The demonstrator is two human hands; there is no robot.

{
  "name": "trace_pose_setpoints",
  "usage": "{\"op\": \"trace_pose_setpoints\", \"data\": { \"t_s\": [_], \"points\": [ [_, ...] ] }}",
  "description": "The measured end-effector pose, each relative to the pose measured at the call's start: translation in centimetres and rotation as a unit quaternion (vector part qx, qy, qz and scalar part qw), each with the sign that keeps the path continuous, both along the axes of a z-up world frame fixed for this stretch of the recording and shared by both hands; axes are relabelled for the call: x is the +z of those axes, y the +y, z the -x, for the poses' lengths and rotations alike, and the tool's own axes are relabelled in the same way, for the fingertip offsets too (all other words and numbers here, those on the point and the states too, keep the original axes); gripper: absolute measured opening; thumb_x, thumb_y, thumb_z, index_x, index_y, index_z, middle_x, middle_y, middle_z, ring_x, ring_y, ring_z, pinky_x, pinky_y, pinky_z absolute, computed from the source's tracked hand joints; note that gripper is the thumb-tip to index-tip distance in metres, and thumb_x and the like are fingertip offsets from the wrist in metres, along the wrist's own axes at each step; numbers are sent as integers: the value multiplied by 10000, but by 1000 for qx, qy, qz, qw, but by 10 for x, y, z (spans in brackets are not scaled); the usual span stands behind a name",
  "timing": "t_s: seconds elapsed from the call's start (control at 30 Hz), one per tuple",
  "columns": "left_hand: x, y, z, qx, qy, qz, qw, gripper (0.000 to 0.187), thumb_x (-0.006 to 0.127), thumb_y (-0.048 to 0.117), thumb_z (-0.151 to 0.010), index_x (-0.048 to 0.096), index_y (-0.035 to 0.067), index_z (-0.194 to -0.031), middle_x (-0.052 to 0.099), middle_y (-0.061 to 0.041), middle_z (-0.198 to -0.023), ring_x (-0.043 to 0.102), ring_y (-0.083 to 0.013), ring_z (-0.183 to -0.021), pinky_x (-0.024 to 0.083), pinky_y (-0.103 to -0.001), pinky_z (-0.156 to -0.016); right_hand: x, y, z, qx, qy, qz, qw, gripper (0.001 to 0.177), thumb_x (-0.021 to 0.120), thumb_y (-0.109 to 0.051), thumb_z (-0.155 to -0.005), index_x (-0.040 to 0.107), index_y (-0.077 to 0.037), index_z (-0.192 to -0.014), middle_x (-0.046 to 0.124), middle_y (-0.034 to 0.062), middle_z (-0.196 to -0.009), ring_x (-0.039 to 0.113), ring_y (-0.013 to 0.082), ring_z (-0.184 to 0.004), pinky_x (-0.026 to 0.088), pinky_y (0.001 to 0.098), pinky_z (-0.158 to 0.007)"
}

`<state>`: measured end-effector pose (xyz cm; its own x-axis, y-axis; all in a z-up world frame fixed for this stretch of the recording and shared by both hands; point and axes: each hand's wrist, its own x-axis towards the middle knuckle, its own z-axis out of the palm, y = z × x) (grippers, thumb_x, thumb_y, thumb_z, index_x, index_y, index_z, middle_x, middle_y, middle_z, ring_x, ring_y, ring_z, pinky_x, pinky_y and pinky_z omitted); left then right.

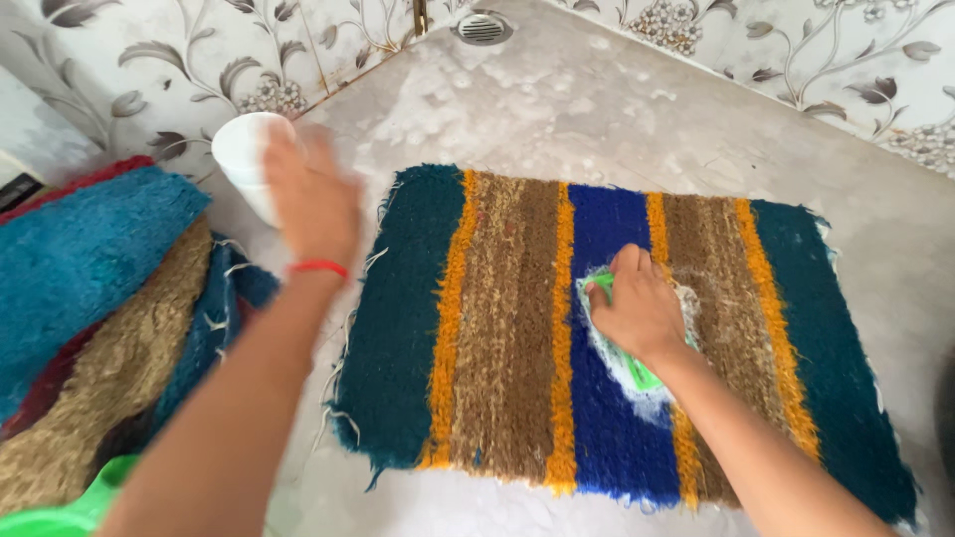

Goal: The person scrubs a multi-colored striped rug with a green brush and soapy water while sitting on the floor, then uses a green pitcher to pour water and rinse the rug.

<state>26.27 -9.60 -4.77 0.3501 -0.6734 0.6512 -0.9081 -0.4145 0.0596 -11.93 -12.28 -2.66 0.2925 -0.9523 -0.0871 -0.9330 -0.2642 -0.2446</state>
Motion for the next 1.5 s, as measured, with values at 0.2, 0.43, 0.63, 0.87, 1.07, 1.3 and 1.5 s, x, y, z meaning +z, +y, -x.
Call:
{"op": "trace_pose_setpoints", "data": {
  "t_s": [0.2,0.43,0.63,0.87,1.07,1.3,1.5],
  "points": [
    [-5,71,203,-293,102,36,950,185,590,117,-911,629,57,-1082,617,-152,-1073,589,-335,-1039,482,-475,-939,-1,46,43,54,-68,226,970,555,721,-196,-793,563,-61,-1308,611,254,-1163,612,437,-1025,544,513,-811],
    [-24,190,313,-641,159,-92,746,272,601,110,-876,704,70,-1125,678,-41,-1041,659,-231,-1042,565,-375,-906,-25,55,63,-24,-10,218,976,602,647,-142,-973,467,-132,-1547,703,237,-802,691,401,-651,555,519,-576],
    [-41,200,300,-639,122,-111,751,349,598,97,-919,707,52,-1248,713,-79,-1289,663,-235,-1226,554,-355,-1051,-43,50,-16,134,-101,158,973,699,589,-42,-932,353,-26,-1590,702,235,-821,698,327,-546,591,444,-481],
    [-44,184,244,-642,118,-129,746,352,625,86,-887,716,44,-1225,699,-82,-1347,636,-243,-1293,507,-364,-1125,-49,84,78,240,-39,248,938,535,576,-2,-946,518,-74,-1472,717,193,-775,618,210,-436,504,361,-333],
    [-48,193,250,-610,176,-138,760,374,688,98,-830,726,52,-1199,699,-69,-1336,629,-246,-1308,494,-365,-1124,-46,34,39,80,-96,262,957,641,662,-66,-898,526,-39,-1524,689,166,-736,620,263,-516,524,406,-471],
    [-31,196,217,-591,140,2,794,207,734,104,-840,712,60,-1041,719,-91,-1046,676,-298,-1054,544,-442,-967,-54,86,-3,271,-142,280,910,678,653,-43,-828,564,-107,-1497,692,171,-743,653,305,-572,556,428,-519],
    [-31,181,172,-231,218,1,948,267,611,30,-880,642,29,-1146,643,-174,-1195,567,-364,-1186,443,-466,-1042,-40,45,67,105,13,231,967,608,623,-29,-929,543,-124,-1524,692,131,-695,615,209,-456,510,360,-405]
  ]
}}
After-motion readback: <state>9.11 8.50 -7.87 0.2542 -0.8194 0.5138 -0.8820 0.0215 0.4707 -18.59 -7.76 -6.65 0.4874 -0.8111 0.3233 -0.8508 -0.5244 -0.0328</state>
